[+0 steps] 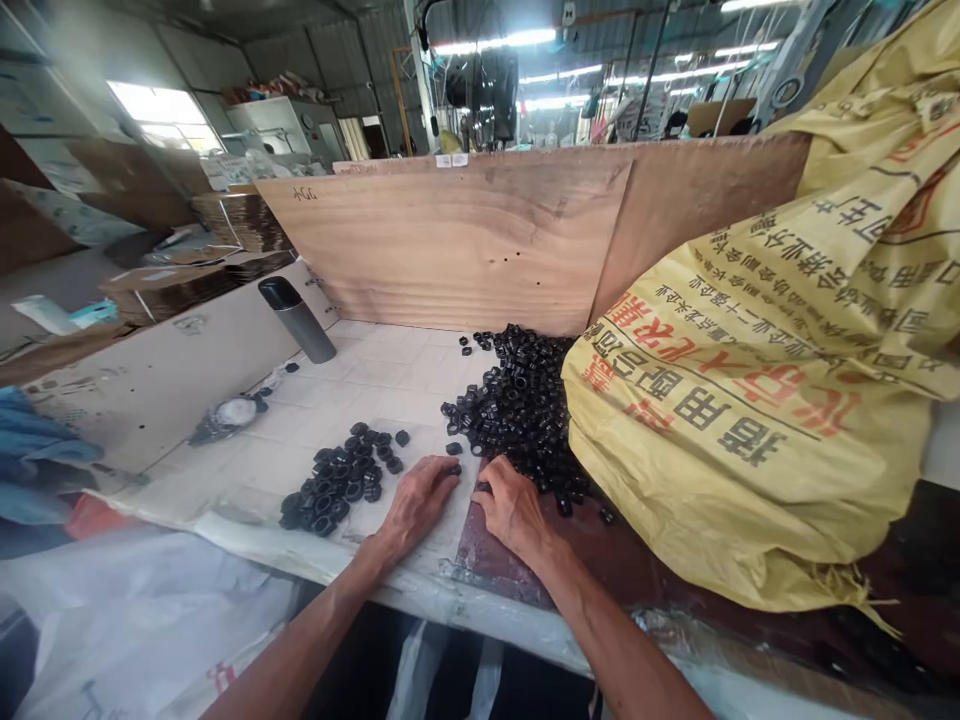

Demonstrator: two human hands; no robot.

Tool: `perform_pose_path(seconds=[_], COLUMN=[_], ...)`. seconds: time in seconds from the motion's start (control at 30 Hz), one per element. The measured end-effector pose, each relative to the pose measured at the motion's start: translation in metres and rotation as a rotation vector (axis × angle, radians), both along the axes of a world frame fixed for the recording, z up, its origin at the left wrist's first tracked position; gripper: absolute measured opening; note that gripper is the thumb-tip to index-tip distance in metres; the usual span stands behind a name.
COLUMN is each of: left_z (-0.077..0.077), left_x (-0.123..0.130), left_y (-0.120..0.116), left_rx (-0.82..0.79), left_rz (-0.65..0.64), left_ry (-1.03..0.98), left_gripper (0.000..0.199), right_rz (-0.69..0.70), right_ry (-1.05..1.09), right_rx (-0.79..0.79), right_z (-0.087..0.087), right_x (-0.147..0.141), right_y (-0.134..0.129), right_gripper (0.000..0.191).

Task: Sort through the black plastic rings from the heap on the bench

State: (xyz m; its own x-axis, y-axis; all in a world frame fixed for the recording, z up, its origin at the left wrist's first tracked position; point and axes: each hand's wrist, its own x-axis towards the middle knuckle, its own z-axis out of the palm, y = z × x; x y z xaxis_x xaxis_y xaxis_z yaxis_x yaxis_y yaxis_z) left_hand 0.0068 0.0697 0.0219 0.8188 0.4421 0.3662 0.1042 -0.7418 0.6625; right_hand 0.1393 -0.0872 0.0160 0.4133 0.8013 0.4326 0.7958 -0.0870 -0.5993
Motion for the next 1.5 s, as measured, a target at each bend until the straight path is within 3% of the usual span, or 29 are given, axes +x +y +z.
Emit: perform_pose_path(seconds=[0.13,0.33,0.47,0.57,0.67,1.0,1.2,1.4,1.5], left_z=[0.004,0.017,0.027,0.029,0.027,0.027,0.025,0.025,0.026], left_x=[-0.002,0.003,0.0,0.001,0.004,0.001,0.001,-0.001,-0.001], left_y=[-0.01,-0.022,-0.02,-0.021,-0.023,-0.025,-0.026,-0.025,-0.024], left_rx=[-0.166,-0.959,-1.146,-1.172,-1.151,-1.131,-1.149,-1.034,-0.987], left_rz=[0.044,0.054,0.07,0.06,0.026,-0.083,-0.091,-0.078,-0.066], left_ry=[0.004,-0.084,-0.143,-0.139,-0.13,-0.158,-0.161,-0.147,-0.124], left_gripper=[0.016,0.03,0.038,0.038,0.037,0.038,0.034,0.034,0.031], right_rz=[-0.017,0.092,0.066,0.015,0.015,0.119,0.081,0.092,0.061], right_ry=[0.107,0.419,0.692,0.873,0.895,0.678,0.642,0.605,0.514], right_rx=[0.049,0.087,0.078,0.062,0.062,0.131,0.106,0.137,0.13], right_z=[0.001,0.013,0.012,0.01,0.011,0.016,0.018,0.021,0.017], right_x=[-0.003,-0.005,-0.003,0.0,0.0,-0.001,-0.003,-0.004,-0.004], right_y=[0.001,0.006,0.009,0.011,0.012,0.011,0.009,0.008,0.009], right_gripper=[0.007,0.013,0.023,0.03,0.028,0.021,0.025,0.012,0.016])
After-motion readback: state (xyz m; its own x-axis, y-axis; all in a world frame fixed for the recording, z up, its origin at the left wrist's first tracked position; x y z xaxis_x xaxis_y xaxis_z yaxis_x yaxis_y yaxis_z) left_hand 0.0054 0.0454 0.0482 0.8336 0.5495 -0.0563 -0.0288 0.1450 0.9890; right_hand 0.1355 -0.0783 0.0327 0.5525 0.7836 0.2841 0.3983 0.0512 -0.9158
